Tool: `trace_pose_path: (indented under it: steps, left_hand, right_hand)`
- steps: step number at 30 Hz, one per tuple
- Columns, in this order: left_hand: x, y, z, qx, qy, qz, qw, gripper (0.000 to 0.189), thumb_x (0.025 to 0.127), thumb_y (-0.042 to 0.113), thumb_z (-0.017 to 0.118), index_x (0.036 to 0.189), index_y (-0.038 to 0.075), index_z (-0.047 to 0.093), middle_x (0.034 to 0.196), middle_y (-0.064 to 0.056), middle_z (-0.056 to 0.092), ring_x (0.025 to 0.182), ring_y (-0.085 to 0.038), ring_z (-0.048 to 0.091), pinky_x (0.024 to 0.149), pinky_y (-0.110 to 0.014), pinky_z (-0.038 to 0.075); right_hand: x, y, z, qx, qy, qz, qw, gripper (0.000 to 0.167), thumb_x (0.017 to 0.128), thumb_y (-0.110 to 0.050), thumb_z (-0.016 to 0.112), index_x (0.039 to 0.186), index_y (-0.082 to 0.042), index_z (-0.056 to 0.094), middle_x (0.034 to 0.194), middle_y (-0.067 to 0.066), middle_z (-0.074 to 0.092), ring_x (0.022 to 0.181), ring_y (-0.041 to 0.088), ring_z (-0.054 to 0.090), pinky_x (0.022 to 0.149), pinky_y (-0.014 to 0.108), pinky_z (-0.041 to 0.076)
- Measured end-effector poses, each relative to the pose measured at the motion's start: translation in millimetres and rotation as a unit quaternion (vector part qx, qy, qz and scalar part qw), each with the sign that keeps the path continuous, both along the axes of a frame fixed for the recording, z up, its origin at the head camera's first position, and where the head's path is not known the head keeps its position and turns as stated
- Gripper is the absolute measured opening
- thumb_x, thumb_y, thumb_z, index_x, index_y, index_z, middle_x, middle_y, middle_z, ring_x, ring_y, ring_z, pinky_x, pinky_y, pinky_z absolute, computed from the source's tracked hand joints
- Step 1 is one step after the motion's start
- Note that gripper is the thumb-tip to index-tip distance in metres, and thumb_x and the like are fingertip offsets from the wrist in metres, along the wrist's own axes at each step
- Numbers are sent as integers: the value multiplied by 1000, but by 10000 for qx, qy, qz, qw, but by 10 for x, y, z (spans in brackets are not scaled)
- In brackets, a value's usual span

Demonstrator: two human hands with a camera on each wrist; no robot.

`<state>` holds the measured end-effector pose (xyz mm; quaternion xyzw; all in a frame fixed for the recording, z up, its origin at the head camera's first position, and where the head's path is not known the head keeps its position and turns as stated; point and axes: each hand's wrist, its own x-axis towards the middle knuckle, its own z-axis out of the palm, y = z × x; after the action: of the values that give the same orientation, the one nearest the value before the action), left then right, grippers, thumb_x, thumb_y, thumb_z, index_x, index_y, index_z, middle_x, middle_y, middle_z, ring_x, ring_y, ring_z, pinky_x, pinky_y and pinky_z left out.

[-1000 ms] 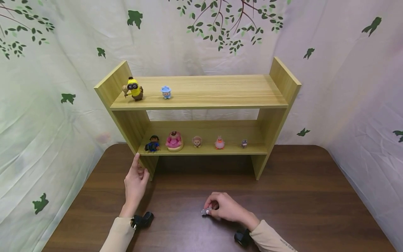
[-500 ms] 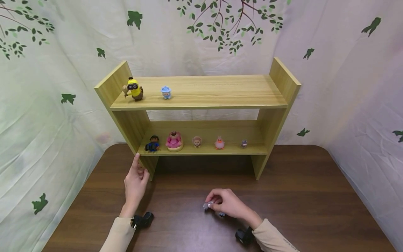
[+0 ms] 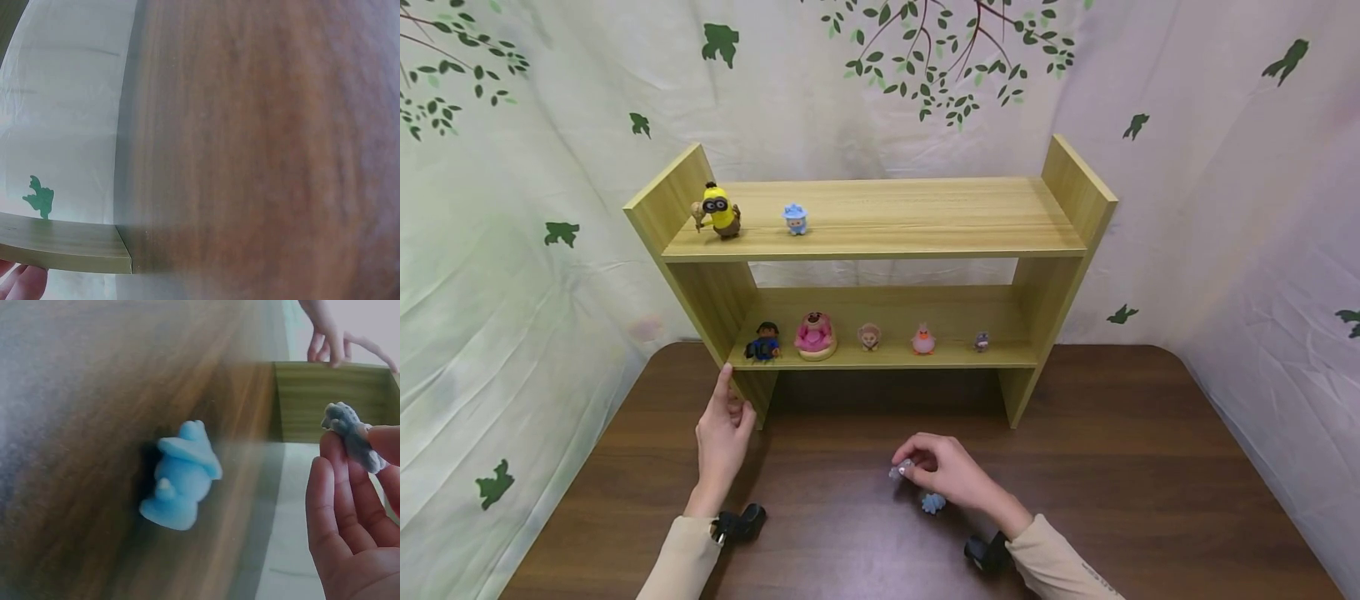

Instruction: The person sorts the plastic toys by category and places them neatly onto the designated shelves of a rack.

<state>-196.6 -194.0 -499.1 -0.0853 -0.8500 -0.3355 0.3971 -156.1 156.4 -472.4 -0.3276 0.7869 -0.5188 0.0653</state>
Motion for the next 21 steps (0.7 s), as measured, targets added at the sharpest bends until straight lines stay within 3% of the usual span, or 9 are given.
trace_pose_path:
  steps: [10, 21]
  left_hand:
    - [12, 2, 7, 52, 17, -3, 10000, 83, 81, -16, 57, 148, 26, 33, 80, -9, 47, 61, -16, 42, 53, -35, 37]
    - [9, 3, 3, 49, -2, 14, 10000, 82, 81, -15, 57, 148, 26, 34, 80, -9, 47, 62, -17, 43, 53, -36, 38]
  right_hand:
    - [-27, 15, 142, -356, 212, -100, 9991, 16, 88, 1, 63, 103, -3, 64, 97, 11, 66, 86, 18, 64, 75, 31, 52]
    - [-44, 38, 280, -501, 488, -359, 9969, 18, 87, 2, 64, 103, -7, 63, 96, 9, 68, 84, 17, 63, 75, 30, 52]
